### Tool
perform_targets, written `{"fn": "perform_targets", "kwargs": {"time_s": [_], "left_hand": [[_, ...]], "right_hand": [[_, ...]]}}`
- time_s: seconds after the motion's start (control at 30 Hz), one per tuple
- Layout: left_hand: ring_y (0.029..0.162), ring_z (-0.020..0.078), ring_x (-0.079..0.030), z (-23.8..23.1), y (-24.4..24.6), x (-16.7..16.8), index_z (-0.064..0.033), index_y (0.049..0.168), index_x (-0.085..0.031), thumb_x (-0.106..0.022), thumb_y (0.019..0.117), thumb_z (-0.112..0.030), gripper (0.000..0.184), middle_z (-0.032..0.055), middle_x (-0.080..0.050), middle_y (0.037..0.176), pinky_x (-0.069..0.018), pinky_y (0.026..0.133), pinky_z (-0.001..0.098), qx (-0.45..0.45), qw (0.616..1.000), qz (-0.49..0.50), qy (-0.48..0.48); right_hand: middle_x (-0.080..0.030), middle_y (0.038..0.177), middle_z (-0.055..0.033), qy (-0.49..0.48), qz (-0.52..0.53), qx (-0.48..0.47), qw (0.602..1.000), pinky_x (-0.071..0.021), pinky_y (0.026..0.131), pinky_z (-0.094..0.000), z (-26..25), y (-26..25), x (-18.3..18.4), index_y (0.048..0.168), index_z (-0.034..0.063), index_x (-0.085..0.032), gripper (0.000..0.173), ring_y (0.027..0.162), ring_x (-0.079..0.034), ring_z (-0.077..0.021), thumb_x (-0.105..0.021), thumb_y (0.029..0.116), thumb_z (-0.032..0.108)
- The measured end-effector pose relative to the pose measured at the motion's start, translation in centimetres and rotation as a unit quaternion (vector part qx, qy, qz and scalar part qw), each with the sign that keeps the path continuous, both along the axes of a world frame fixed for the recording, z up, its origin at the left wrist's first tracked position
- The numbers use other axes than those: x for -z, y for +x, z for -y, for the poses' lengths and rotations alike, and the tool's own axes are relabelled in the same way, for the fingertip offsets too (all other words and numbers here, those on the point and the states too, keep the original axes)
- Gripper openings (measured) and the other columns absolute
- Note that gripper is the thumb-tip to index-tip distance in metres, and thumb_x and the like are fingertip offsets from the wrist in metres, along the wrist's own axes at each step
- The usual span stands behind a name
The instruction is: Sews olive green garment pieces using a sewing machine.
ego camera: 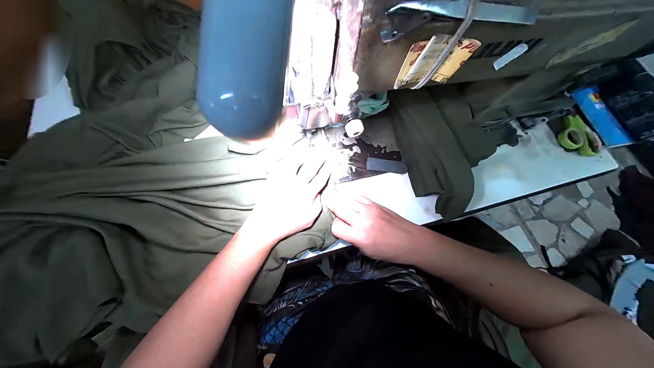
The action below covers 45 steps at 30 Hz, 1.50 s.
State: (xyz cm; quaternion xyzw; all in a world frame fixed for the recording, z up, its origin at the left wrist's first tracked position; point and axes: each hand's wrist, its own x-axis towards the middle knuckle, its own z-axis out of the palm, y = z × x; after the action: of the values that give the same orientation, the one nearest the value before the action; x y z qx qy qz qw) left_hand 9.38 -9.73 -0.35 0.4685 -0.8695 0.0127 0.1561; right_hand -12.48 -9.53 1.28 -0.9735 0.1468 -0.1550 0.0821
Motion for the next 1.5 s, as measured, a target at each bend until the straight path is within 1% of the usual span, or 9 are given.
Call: {"fn": "perform_targets", "kwargs": {"time_s": [0.23,0.37,0.5,0.57,0.67,1.07,1.27,1.37,1.5], "left_hand": [[0.147,0.0332,-0.041,-0.7,0.4,-0.2,-0.0125,0.148,-0.057,-0.035,0.0987,-0.031,0.057,0.0092,-0.051,0.155,-0.0342,0.114,0.0574,-0.011,0.999,0.016,0.025],[0.15,0.0341,-0.036,-0.9,0.5,0.1,-0.0114,0.148,-0.056,-0.032,0.1012,-0.034,0.057,0.0097,-0.048,0.158,-0.0292,0.117,0.0571,-0.006,1.0,0.011,0.02],[0.143,0.0361,-0.046,-0.7,0.6,0.9,-0.0109,0.136,-0.067,-0.037,0.0982,-0.031,0.052,0.0119,-0.059,0.147,-0.0336,0.114,0.0574,-0.002,0.999,-0.031,-0.008],[0.127,0.0395,-0.059,-0.9,0.9,1.2,-0.0087,0.125,-0.073,-0.044,0.0939,-0.027,0.046,0.0184,-0.068,0.129,-0.0433,0.102,0.0601,0.005,0.997,-0.072,-0.022],[0.113,0.0388,-0.064,-0.6,1.1,1.2,-0.0093,0.12,-0.075,-0.046,0.092,-0.025,0.044,0.0203,-0.069,0.116,-0.0471,0.092,0.0589,0.012,0.996,-0.08,-0.022],[0.11,0.0421,-0.062,1.1,1.7,0.8,-0.0077,0.12,-0.075,-0.045,0.0925,-0.027,0.045,0.0236,-0.065,0.115,-0.0447,0.092,0.0607,0.007,0.998,-0.065,-0.026],[0.103,0.0428,-0.064,2.6,1.9,0.4,-0.0053,0.119,-0.074,-0.045,0.0946,-0.027,0.044,0.0244,-0.066,0.109,-0.0468,0.087,0.0604,0.008,0.998,-0.063,-0.023],[0.099,0.0427,-0.064,3.3,1.9,0.1,-0.0046,0.124,-0.072,-0.045,0.0954,-0.027,0.046,0.0236,-0.066,0.106,-0.0467,0.085,0.06,0.004,0.999,-0.052,-0.016],[0.104,0.043,-0.063,4.0,2.3,0.1,-0.0038,0.122,-0.073,-0.043,0.0967,-0.028,0.046,0.0237,-0.066,0.109,-0.0449,0.089,0.0618,-0.008,0.998,-0.059,-0.003]], "right_hand": [[-0.072,0.103,-0.0196,0.004,-0.001,0.009,1.0,-0.0567,0.087,-0.043,-0.3,0.1,0.0,0.089,0.0033,-0.067,0.018,0.106,-0.07,-0.0336,-0.052,0.0989,0.004],[-0.073,0.113,-0.0192,-0.005,0.004,0.03,1.0,-0.0539,0.098,-0.0479,-0.3,-0.4,0.4,0.09,0.0044,-0.069,0.02,0.115,-0.069,-0.0337,-0.051,0.099,0.005],[-0.073,0.111,-0.0191,-0.009,0.021,0.04,0.999,-0.055,0.096,-0.0483,-0.4,-0.3,0.7,0.089,0.0045,-0.068,0.019,0.112,-0.07,-0.0336,-0.051,0.0979,0.003],[-0.073,0.109,-0.0187,-0.01,0.017,0.044,0.999,-0.0553,0.095,-0.0478,-0.5,-0.2,0.6,0.089,0.0049,-0.067,0.018,0.111,-0.07,-0.0332,-0.051,0.0972,0.003],[-0.073,0.107,-0.0183,-0.017,0.02,0.051,0.998,-0.0555,0.093,-0.0478,-0.5,0.0,0.8,0.089,0.0057,-0.068,0.017,0.109,-0.071,-0.0329,-0.053,0.0962,0.003],[-0.072,0.101,-0.0142,-0.036,0.035,0.074,0.996,-0.0535,0.091,-0.0481,0.7,0.8,1.1,0.083,0.0077,-0.069,0.012,0.104,-0.069,-0.0306,-0.06,0.0905,0.005],[-0.071,0.1,-0.0129,-0.034,0.046,0.085,0.995,-0.0533,0.092,-0.0475,2.0,1.5,0.9,0.087,0.0063,-0.071,0.011,0.102,-0.069,-0.0288,-0.061,0.0906,0.004],[-0.072,0.107,-0.013,-0.041,0.047,0.094,0.994,-0.0519,0.097,-0.0477,2.7,1.8,1.3,0.093,0.0074,-0.074,0.013,0.109,-0.068,-0.0297,-0.061,0.0895,0.005],[-0.071,0.106,-0.0132,-0.024,0.061,0.112,0.992,-0.0501,0.099,-0.0477,3.4,2.2,1.7,0.099,0.0072,-0.075,0.018,0.109,-0.067,-0.0299,-0.059,0.0906,0.003]]}}
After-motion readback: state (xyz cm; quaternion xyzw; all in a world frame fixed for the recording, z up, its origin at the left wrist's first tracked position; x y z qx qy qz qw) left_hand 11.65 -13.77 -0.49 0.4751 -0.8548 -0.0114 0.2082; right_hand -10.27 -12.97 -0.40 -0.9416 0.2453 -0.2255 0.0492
